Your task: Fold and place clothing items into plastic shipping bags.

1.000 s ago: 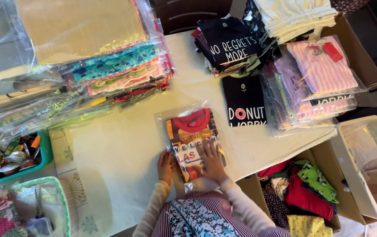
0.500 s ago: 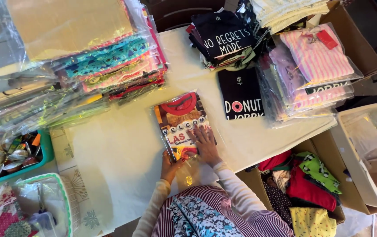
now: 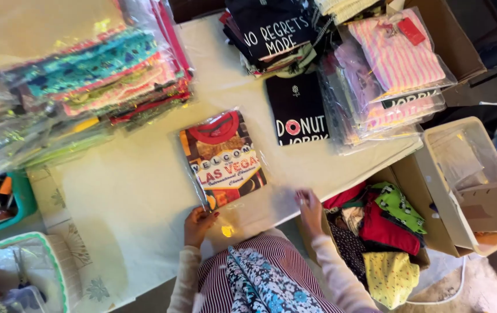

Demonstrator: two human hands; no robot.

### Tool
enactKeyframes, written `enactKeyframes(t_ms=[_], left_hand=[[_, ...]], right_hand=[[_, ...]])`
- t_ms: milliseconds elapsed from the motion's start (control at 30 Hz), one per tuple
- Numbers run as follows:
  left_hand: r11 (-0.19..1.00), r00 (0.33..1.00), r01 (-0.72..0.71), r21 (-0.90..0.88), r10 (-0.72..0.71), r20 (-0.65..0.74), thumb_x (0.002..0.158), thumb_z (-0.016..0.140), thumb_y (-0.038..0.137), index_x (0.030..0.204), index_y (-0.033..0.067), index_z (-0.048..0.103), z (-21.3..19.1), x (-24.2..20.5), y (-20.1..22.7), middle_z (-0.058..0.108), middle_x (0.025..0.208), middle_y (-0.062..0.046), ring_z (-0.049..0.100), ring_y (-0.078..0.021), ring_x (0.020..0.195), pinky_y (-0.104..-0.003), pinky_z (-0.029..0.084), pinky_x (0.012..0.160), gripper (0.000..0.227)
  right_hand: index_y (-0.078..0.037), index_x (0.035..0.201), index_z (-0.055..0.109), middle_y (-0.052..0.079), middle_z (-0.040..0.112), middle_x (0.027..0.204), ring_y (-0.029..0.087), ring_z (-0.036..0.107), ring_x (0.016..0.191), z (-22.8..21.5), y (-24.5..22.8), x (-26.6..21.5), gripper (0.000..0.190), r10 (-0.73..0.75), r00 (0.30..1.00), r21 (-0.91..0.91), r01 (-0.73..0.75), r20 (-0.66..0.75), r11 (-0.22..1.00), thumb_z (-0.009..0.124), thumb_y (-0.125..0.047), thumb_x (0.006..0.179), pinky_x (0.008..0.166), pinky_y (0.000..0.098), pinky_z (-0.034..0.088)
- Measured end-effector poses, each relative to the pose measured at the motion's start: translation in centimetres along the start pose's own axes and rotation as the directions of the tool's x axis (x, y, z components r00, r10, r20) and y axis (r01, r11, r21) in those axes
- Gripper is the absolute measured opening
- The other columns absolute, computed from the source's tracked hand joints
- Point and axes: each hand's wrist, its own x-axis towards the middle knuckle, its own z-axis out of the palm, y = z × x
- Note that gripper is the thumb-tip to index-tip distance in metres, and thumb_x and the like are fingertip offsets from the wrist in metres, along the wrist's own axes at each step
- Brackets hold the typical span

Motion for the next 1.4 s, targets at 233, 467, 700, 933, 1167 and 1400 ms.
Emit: enactKeyframes(t_ms=[233, 467, 700, 933, 1167, 1400], left_hand=[[0.961, 0.962, 0.263, -0.087, -0.255, 0.095, 0.089, 0.073, 0.007, 0.118, -0.0021, 0.072, -0.6, -1.6, 1.8, 0.078, 0.102, -0.012, 0.075, -0.0157, 0.084, -0.027, 0.06, 0.073, 0.03], [0.688, 0.846, -0.445, 0.574, 0.532, 0.018, 0.08, 0.085, 0.012, 0.093, 0.0051, 0.077, 3.2, -5.5, 14.2, 0.074, 0.103, -0.007, 0.068, -0.0252, 0.094, -0.035, 0.055, 0.082, 0.016], [0.361, 0.505, -0.749, 0.556, 0.854, 0.125, 0.075, 0.081, 0.004, 0.098, 0.0069, 0.067, 9.0, -12.2, 35.5, 0.056, 0.143, -0.023, 0.064, -0.0325, 0.113, -0.042, 0.051, 0.089, 0.027], [0.681, 0.647, -0.729, 0.063, 0.657, 0.387, 0.083, 0.077, -0.006, 0.107, 0.0014, 0.063, 10.5, -9.5, 38.1, 0.074, 0.115, -0.021, 0.074, -0.0308, 0.116, -0.038, 0.064, 0.094, 0.029], [0.081, 0.205, -0.97, 0.229, 0.778, 0.594, 0.081, 0.076, -0.006, 0.1, 0.0045, 0.07, 28.8, -6.4, 48.7, 0.076, 0.112, -0.014, 0.076, -0.0267, 0.102, -0.034, 0.061, 0.086, 0.023], [-0.454, -0.32, -0.891, 0.008, 0.64, 0.699, 0.093, 0.073, 0.008, 0.099, 0.0016, 0.069, 47.7, 0.7, 46.7, 0.073, 0.124, -0.016, 0.066, -0.0337, 0.125, -0.046, 0.055, 0.107, 0.01]], right_hand=[[-0.006, 0.131, 0.057, 0.011, 0.065, 0.083, 0.016, 0.058, 0.076, 3.5, -1.7, 10.7, 0.062, 0.072, 0.898, -0.204, 0.02, 0.433, 0.979, 0.088, -0.011, 0.077, 0.069, 0.0334, 0.052], [-0.016, 0.094, 0.084, 0.001, 0.072, 0.095, 0.019, 0.066, 0.092, -0.6, -9.2, 12.0, 0.021, -0.411, 0.666, -0.115, 0.597, 0.623, 0.794, 0.087, -0.008, 0.075, 0.084, 0.034, 0.054], [-0.009, 0.093, 0.075, 0.019, 0.063, 0.136, 0.032, 0.058, 0.128, -9.9, -28.4, 5.2, 0.02, -0.799, 0.553, 0.276, 0.75, 0.237, 0.601, 0.084, -0.005, 0.076, 0.105, 0.04, 0.049], [-0.001, 0.099, 0.075, 0.012, 0.079, 0.107, 0.023, 0.078, 0.094, -19.0, -28.1, 3.1, 0.019, -0.71, 0.618, 0.434, 0.568, 0.336, 0.7, 0.085, 0.002, 0.083, 0.081, 0.0314, 0.063], [-0.003, 0.093, 0.07, 0.009, 0.074, 0.093, 0.02, 0.07, 0.079, -30.4, -26.4, 16.0, 0.023, -0.832, 0.535, -0.36, 0.754, -0.149, 0.549, 0.086, -0.002, 0.077, 0.07, 0.0301, 0.054], [-0.01, 0.091, 0.068, 0.006, 0.075, 0.097, 0.016, 0.067, 0.091, -40.5, -29.7, 30.0, 0.02, -0.786, 0.469, -0.007, 0.857, -0.402, 0.515, 0.084, 0.001, 0.091, 0.084, 0.028, 0.055]])
